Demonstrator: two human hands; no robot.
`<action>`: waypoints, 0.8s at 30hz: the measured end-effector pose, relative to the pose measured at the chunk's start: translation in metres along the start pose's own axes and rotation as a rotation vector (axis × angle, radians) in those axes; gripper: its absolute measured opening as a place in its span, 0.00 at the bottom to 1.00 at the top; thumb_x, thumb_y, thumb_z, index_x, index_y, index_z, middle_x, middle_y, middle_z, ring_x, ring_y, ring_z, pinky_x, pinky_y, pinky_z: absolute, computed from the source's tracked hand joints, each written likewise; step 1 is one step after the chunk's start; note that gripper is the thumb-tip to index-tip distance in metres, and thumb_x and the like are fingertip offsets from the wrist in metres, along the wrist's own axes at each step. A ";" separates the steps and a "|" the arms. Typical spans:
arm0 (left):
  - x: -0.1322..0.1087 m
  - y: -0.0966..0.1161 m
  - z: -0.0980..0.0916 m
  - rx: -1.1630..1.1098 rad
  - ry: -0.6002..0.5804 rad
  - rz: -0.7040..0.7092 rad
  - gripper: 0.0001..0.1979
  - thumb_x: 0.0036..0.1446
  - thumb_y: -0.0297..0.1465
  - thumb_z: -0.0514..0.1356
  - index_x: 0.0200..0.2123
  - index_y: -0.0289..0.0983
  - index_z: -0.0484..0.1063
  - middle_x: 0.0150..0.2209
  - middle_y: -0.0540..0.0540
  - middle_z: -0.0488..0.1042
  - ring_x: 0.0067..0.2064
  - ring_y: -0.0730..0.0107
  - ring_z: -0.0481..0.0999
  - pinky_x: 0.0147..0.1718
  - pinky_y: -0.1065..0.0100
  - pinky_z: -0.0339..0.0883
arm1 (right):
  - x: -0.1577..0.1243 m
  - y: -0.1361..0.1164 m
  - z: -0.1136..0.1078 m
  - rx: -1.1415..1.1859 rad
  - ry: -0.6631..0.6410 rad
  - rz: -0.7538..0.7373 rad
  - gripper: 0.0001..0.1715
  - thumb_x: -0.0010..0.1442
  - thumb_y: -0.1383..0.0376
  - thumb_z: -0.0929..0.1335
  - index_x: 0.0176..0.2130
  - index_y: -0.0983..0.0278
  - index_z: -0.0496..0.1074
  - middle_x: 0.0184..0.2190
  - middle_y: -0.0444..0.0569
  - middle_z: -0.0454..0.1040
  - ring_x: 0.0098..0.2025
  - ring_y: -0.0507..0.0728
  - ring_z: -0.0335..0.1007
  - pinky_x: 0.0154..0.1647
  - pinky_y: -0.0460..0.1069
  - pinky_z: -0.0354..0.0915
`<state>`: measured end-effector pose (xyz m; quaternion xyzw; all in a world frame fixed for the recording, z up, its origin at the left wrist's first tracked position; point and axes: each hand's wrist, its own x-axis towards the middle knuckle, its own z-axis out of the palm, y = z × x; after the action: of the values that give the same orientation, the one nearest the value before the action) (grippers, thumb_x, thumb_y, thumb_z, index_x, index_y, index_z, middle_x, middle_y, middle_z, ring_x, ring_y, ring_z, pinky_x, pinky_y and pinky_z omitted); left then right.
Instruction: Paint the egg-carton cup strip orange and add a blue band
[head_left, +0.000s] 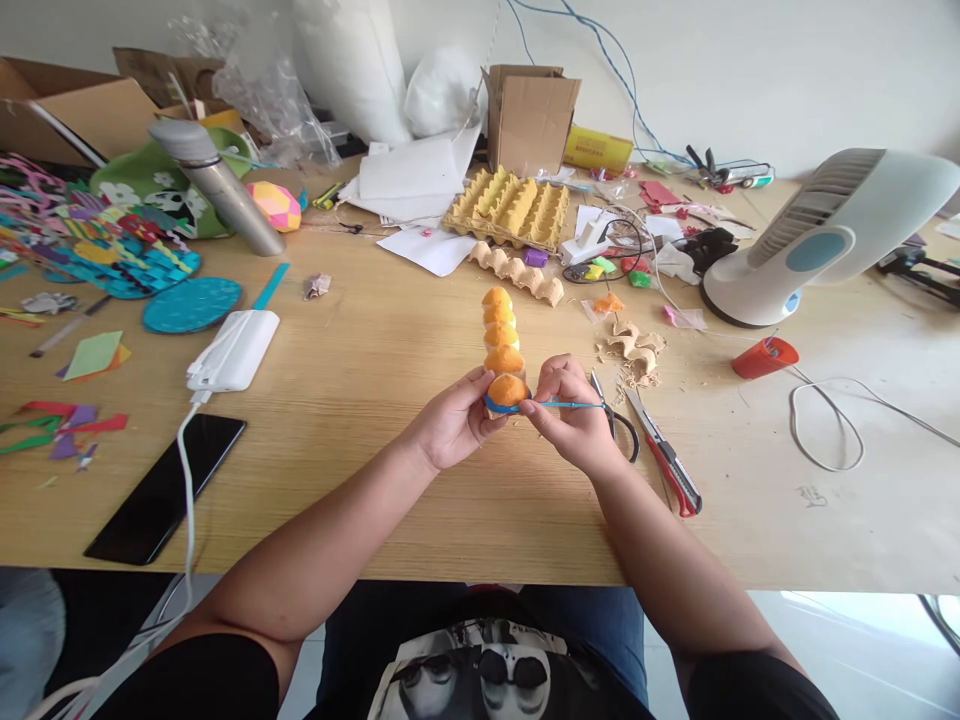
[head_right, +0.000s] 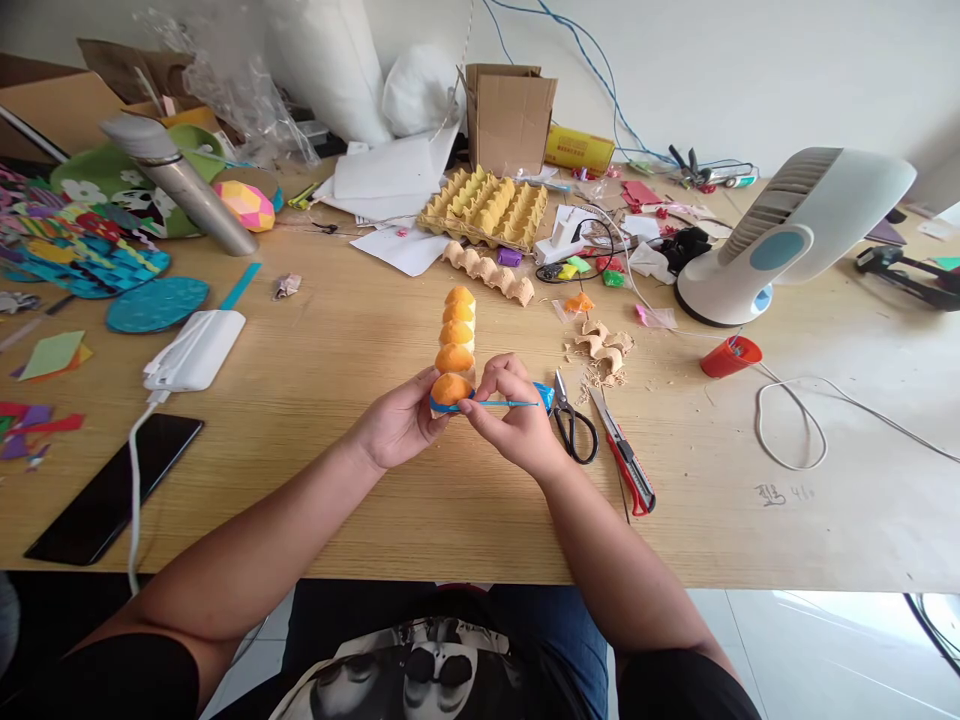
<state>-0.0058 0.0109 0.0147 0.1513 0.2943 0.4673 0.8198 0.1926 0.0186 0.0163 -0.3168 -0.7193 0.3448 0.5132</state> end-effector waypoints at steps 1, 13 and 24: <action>0.000 0.000 0.000 0.001 -0.001 0.003 0.08 0.74 0.28 0.58 0.46 0.33 0.78 0.38 0.46 0.84 0.32 0.75 0.84 0.28 0.79 0.80 | 0.000 0.000 0.000 -0.008 0.004 -0.002 0.20 0.65 0.51 0.78 0.31 0.58 0.70 0.37 0.48 0.67 0.43 0.60 0.68 0.49 0.58 0.69; 0.003 -0.002 -0.004 0.018 -0.034 0.057 0.06 0.74 0.30 0.60 0.48 0.36 0.78 0.40 0.47 0.85 0.37 0.74 0.86 0.33 0.78 0.81 | -0.003 0.001 0.001 0.035 -0.010 -0.001 0.18 0.66 0.52 0.77 0.32 0.58 0.72 0.39 0.49 0.66 0.45 0.61 0.67 0.51 0.60 0.68; 0.002 -0.005 -0.003 0.051 -0.074 0.107 0.08 0.69 0.31 0.66 0.50 0.38 0.77 0.42 0.48 0.84 0.37 0.75 0.85 0.35 0.78 0.81 | -0.003 -0.002 0.004 -0.103 0.036 -0.069 0.14 0.67 0.60 0.75 0.33 0.58 0.70 0.37 0.47 0.66 0.41 0.59 0.66 0.46 0.57 0.68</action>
<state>-0.0035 0.0097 0.0093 0.2049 0.2673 0.4971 0.7997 0.1897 0.0146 0.0160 -0.3241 -0.7372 0.2835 0.5207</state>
